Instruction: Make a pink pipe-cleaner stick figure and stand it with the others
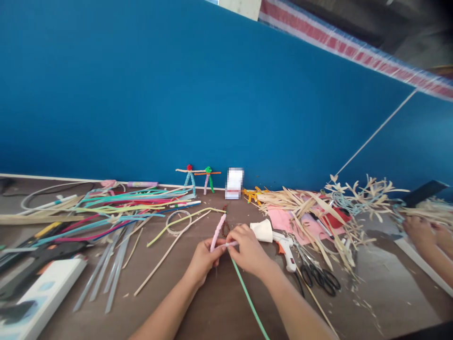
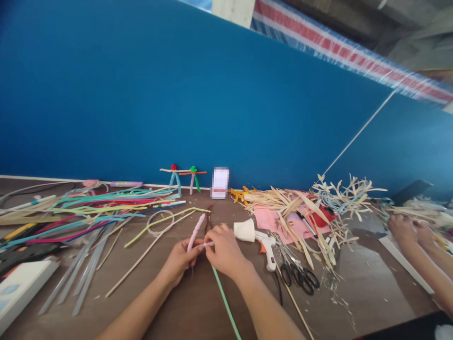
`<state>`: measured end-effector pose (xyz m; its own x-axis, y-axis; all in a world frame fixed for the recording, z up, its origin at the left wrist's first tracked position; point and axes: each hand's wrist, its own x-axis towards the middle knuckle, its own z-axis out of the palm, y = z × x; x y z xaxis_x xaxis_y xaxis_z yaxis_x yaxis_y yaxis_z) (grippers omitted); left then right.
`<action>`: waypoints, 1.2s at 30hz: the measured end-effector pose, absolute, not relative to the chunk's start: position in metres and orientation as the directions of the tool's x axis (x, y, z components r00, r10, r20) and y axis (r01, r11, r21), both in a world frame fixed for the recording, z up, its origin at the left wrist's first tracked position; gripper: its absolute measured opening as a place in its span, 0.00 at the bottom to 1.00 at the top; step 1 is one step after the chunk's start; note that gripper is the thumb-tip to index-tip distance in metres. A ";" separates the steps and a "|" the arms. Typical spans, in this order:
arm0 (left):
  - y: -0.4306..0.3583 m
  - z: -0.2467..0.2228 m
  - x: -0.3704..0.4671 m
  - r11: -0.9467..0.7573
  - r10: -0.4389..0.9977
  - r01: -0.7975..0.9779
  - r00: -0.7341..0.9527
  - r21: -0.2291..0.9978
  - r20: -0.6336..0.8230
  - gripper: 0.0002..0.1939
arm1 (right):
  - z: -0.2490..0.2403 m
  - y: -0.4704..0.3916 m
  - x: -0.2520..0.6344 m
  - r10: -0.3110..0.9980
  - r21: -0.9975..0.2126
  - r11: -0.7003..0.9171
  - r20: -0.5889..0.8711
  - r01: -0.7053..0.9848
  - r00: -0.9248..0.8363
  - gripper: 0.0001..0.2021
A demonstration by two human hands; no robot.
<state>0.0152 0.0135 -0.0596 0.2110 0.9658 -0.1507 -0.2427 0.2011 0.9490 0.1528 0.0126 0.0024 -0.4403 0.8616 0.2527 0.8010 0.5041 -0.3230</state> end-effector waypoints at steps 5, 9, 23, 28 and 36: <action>0.013 -0.059 0.014 0.222 0.950 -0.213 0.267 0.951 -0.162 0.16 | 0.000 0.014 0.156 0.858 -0.381 0.513 0.232 0.769 -0.457 0.05; 0.014 -0.059 0.012 0.268 0.925 -0.235 0.333 0.934 -0.182 0.16 | 0.002 0.014 0.159 0.851 -0.421 0.522 0.204 0.742 -0.484 0.04; 0.012 -0.058 0.013 0.372 0.890 -0.313 0.389 0.874 -0.240 0.12 | 0.013 0.009 0.159 0.797 -0.284 0.603 0.186 0.745 -0.575 0.02; 0.015 -0.061 0.012 0.415 0.874 -0.354 0.412 0.838 -0.258 0.10 | 0.017 0.010 0.156 0.712 -0.100 0.697 0.216 0.710 -0.669 0.05; 0.019 -0.064 0.011 0.345 0.928 -0.374 0.270 0.861 -0.255 0.12 | 0.010 0.001 0.161 0.726 -0.150 0.657 0.391 0.739 -0.566 0.15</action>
